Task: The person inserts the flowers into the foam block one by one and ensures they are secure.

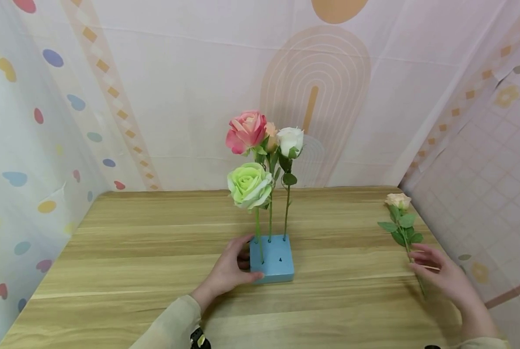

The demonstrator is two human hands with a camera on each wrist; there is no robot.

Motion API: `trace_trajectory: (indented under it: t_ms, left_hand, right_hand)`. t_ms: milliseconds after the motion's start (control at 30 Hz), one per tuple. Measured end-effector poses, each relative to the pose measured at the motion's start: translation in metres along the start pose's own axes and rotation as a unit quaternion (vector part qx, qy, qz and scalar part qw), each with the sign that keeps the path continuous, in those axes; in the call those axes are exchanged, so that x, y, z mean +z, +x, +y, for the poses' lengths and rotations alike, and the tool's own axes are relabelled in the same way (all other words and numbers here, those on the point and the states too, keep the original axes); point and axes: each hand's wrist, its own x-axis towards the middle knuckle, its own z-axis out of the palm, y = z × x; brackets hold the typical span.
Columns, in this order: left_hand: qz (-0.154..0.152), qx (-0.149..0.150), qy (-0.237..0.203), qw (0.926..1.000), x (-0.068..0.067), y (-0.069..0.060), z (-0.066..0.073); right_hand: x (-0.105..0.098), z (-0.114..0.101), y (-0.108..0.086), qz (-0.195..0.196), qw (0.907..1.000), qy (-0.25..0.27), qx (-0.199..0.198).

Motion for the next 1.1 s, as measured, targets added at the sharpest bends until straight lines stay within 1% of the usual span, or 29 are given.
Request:
trace_trajectory:
  t_ms: [100, 200, 300, 433, 633, 767, 900, 1000, 1100]
  left_hand:
    - [0.0, 0.0, 0.001, 1.0, 0.0, 0.0, 0.0]
    - [0.0, 0.0, 0.002, 1.0, 0.0, 0.0, 0.0]
    - [0.001, 0.0, 0.002, 1.0, 0.0, 0.0, 0.0]
    - [0.0, 0.0, -0.001, 1.0, 0.001, 0.0, 0.0]
    - [0.0, -0.002, -0.001, 1.0, 0.0, 0.0, -0.001]
    - [0.002, -0.002, 0.004, 1.0, -0.001, 0.001, -0.001]
    - [0.002, -0.001, 0.006, 1.0, -0.001, 0.0, -0.001]
    - [0.001, -0.001, 0.006, 1.0, -0.001, 0.0, -0.001]
    - [-0.001, 0.001, 0.003, 1.0, 0.0, 0.0, -0.001]
  right_hand:
    - [-0.002, 0.006, 0.001, -0.001, 1.0, -0.008, 0.004]
    - [-0.001, 0.013, 0.003, -0.003, 1.0, -0.008, -0.004]
    - [-0.001, 0.02, 0.005, -0.019, 0.9995, -0.021, 0.01]
    - [-0.002, 0.026, 0.008, -0.044, 0.9966, -0.052, 0.047]
    - [-0.004, 0.032, 0.008, -0.057, 0.9927, -0.074, 0.076]
    - [-0.003, 0.035, 0.01, -0.056, 0.9918, -0.083, 0.079]
    - [-0.002, 0.037, 0.011, -0.053, 0.9904, -0.103, 0.075]
    - [0.001, 0.039, 0.012, -0.041, 0.9894, -0.118, 0.075]
    - [0.002, 0.041, 0.01, -0.025, 0.9893, -0.12, 0.079]
